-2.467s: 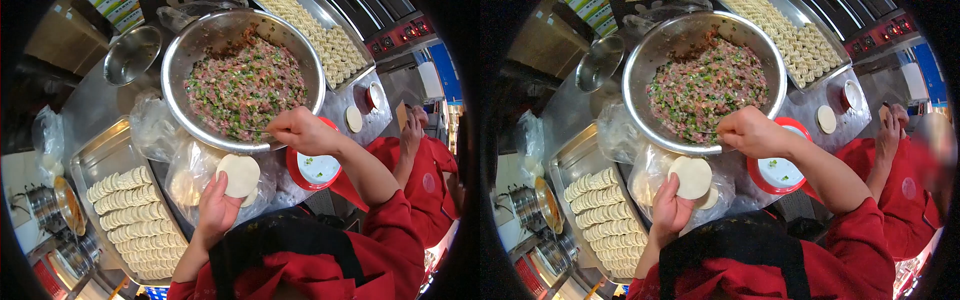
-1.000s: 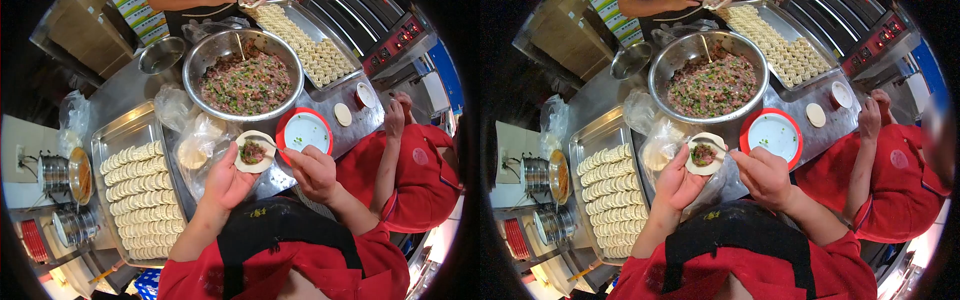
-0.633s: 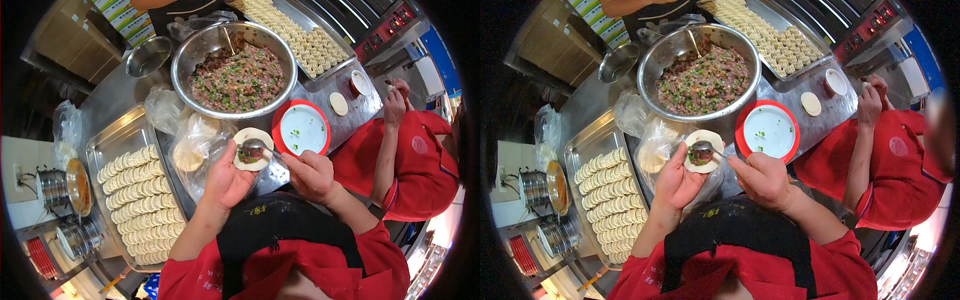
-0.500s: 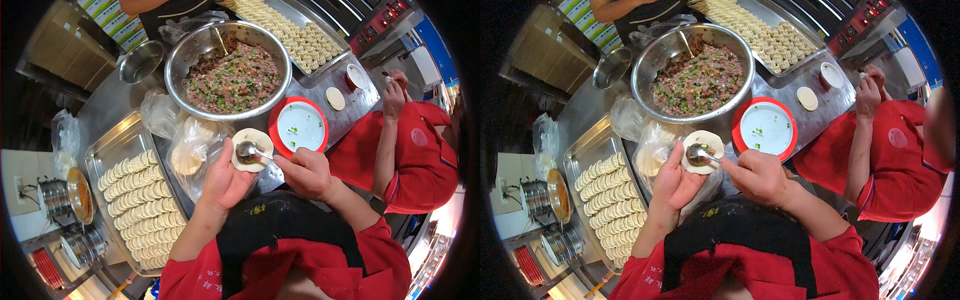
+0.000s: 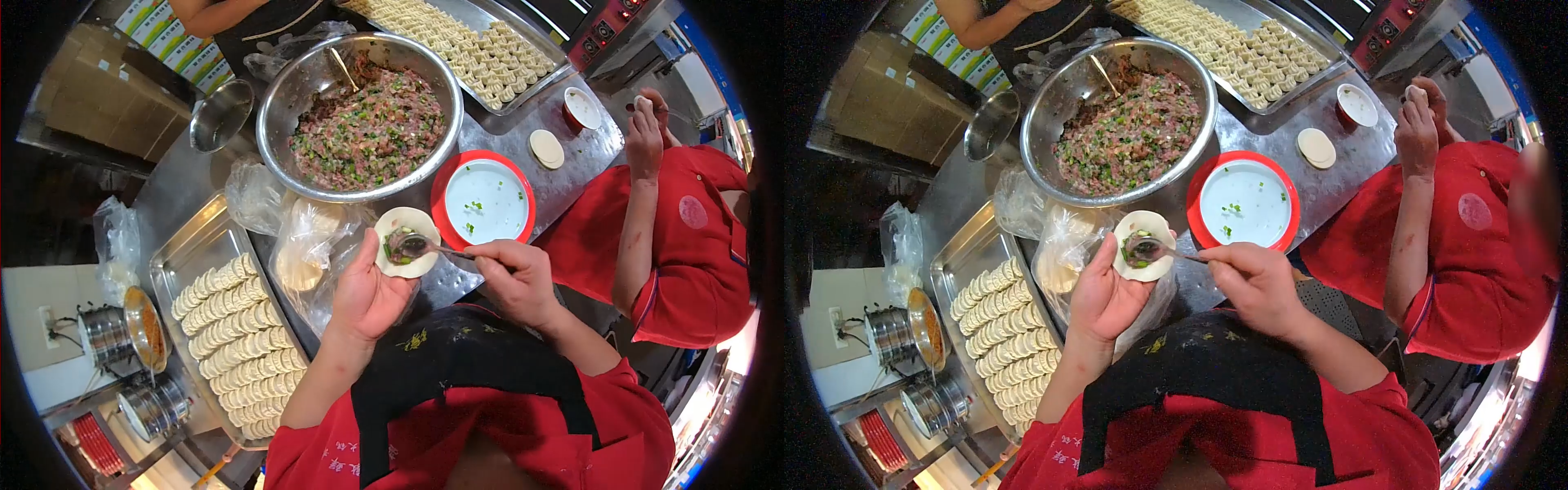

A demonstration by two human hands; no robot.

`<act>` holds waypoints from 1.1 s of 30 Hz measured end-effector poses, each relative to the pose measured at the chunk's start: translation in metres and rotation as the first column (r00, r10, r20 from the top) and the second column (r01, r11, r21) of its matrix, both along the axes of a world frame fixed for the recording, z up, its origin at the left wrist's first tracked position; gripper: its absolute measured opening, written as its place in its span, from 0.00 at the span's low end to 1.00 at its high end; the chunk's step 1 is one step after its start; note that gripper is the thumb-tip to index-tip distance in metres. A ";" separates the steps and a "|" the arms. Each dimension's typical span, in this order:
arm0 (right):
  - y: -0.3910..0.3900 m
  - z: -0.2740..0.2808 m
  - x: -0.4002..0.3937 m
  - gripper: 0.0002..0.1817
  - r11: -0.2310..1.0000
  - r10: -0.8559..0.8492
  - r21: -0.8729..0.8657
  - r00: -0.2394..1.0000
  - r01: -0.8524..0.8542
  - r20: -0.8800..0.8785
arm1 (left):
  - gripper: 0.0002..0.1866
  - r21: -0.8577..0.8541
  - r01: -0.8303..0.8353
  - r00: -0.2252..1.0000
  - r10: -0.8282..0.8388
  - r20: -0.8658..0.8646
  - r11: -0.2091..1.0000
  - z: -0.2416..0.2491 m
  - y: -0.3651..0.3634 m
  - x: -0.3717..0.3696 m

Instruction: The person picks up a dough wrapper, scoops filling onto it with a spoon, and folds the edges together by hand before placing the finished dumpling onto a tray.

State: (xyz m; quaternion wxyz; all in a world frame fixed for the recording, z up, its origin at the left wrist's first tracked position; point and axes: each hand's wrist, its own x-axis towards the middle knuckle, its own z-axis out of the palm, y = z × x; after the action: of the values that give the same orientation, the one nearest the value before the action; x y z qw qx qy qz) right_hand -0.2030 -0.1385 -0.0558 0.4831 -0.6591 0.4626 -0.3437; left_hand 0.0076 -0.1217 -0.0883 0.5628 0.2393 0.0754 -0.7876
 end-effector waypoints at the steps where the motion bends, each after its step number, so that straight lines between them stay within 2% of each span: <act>1: -0.004 0.007 -0.007 0.10 0.972 -0.061 0.229 0.996 0.045 0.064 | 0.27 0.004 -0.005 1.000 0.005 0.012 1.000 -0.001 0.001 -0.001; 2: -0.011 0.011 -0.020 0.10 0.890 -0.125 0.451 0.988 0.070 0.091 | 0.27 0.025 -0.036 0.998 0.035 0.047 0.999 -0.003 0.002 -0.002; 4: -0.021 -0.010 -0.037 0.09 0.932 -0.300 0.241 0.949 0.270 0.098 | 0.27 0.052 -0.068 0.993 0.063 0.095 0.996 -0.006 0.004 -0.002; 5: -0.026 -0.022 -0.049 0.09 0.931 -0.298 0.252 0.949 0.265 0.106 | 0.25 0.042 -0.076 0.993 0.072 0.095 0.996 -0.006 0.005 -0.003; 6: -0.030 -0.035 -0.062 0.07 0.961 -0.273 -0.072 0.954 0.266 -0.121 | 0.24 0.029 -0.086 0.992 0.083 0.092 0.996 -0.007 0.005 -0.004; 7: -0.034 -0.047 -0.073 0.05 0.908 -0.305 -0.384 0.891 0.167 -0.336 | 0.24 0.030 -0.095 0.991 0.091 0.100 0.995 -0.007 0.004 -0.007; 8: -0.034 -0.060 -0.081 0.05 0.909 -0.299 -0.383 0.896 0.162 -0.329 | 0.24 0.019 -0.107 0.990 0.105 0.095 0.994 -0.007 0.003 -0.010; 10: -0.029 -0.083 -0.093 0.03 0.905 -0.251 -0.414 0.667 -0.095 -0.701 | 0.23 0.003 -0.126 0.988 0.126 0.090 0.992 -0.004 -0.003 -0.018; 12: -0.025 -0.088 -0.097 0.06 0.899 -0.222 -0.414 0.671 -0.139 -0.707 | 0.25 0.048 -0.182 0.978 0.176 0.113 0.982 0.000 -0.009 -0.027; 14: -0.025 -0.078 -0.097 0.07 0.905 -0.114 -0.357 0.677 -0.230 -0.727 | 0.24 0.035 -0.203 0.970 0.196 0.142 0.979 0.005 -0.014 -0.034; 16: -0.028 -0.058 -0.094 0.06 0.902 -0.126 -0.372 0.691 -0.218 -0.712 | 0.24 0.025 -0.220 0.961 0.213 0.176 0.975 0.009 -0.017 -0.040; 17: -0.030 -0.048 -0.089 0.06 0.902 -0.182 -0.426 0.829 -0.073 -0.528 | 0.24 0.039 -0.239 0.952 0.226 0.205 0.970 0.010 -0.019 -0.043; 18: -0.030 -0.037 -0.084 0.06 0.892 -0.240 -0.445 0.918 0.080 -0.316 | 0.24 0.052 -0.256 0.943 0.238 0.234 0.965 0.012 -0.021 -0.046; 19: -0.030 -0.021 -0.079 0.07 0.919 -0.233 -0.370 0.946 0.139 -0.224 | 0.24 0.043 -0.255 0.942 0.238 0.237 0.966 0.012 -0.022 -0.048; 20: -0.030 -0.010 -0.072 0.07 0.915 -0.239 -0.378 0.946 0.144 -0.217 | 0.23 0.028 -0.253 0.942 0.239 0.236 0.967 0.011 -0.023 -0.050; 22: -0.029 0.004 -0.059 0.07 0.978 -0.145 -0.147 0.989 0.146 0.018 | 0.23 0.007 -0.246 0.943 0.238 0.233 0.969 0.012 -0.024 -0.053; 23: -0.030 0.006 -0.052 0.07 0.976 -0.106 -0.189 0.993 0.113 0.045 | 0.23 -0.019 -0.218 0.954 0.217 0.208 0.976 0.013 -0.023 -0.054; 24: -0.031 0.007 -0.049 0.07 0.985 -0.057 -0.160 0.998 0.061 0.029 | 0.23 -0.045 -0.192 0.963 0.197 0.183 0.980 0.013 -0.023 -0.055; 26: -0.034 -0.005 -0.042 0.07 0.955 -0.067 -0.291 0.998 0.065 0.005 | 0.24 -0.059 -0.181 0.966 0.189 0.176 0.982 0.016 -0.021 -0.054; 27: -0.035 -0.003 -0.040 0.07 0.955 -0.059 -0.292 0.998 0.059 0.006 | 0.24 -0.068 -0.169 0.969 0.178 0.170 0.983 0.017 -0.019 -0.053; 30: -0.037 0.006 -0.034 0.07 0.967 -0.100 -0.231 0.994 0.106 0.036 | 0.23 -0.109 -0.129 0.981 0.142 0.129 0.986 0.018 -0.011 -0.045; 32: -0.040 0.012 -0.026 0.07 0.982 -0.009 -0.186 0.994 0.030 0.112 | 0.23 -0.093 -0.137 0.978 0.149 0.144 0.986 0.020 -0.008 -0.042; 33: -0.041 0.020 -0.022 0.07 0.987 0.063 -0.153 0.997 -0.056 0.043 | 0.22 -0.082 -0.138 0.976 0.149 0.160 0.987 0.021 -0.006 -0.041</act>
State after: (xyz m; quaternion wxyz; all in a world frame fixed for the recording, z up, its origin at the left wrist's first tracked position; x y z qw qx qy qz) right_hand -0.2254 -0.1799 -0.0353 0.4523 -0.6992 0.4036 -0.3789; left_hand -0.0335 -0.1274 -0.0672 0.6306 0.2780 0.0175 -0.7244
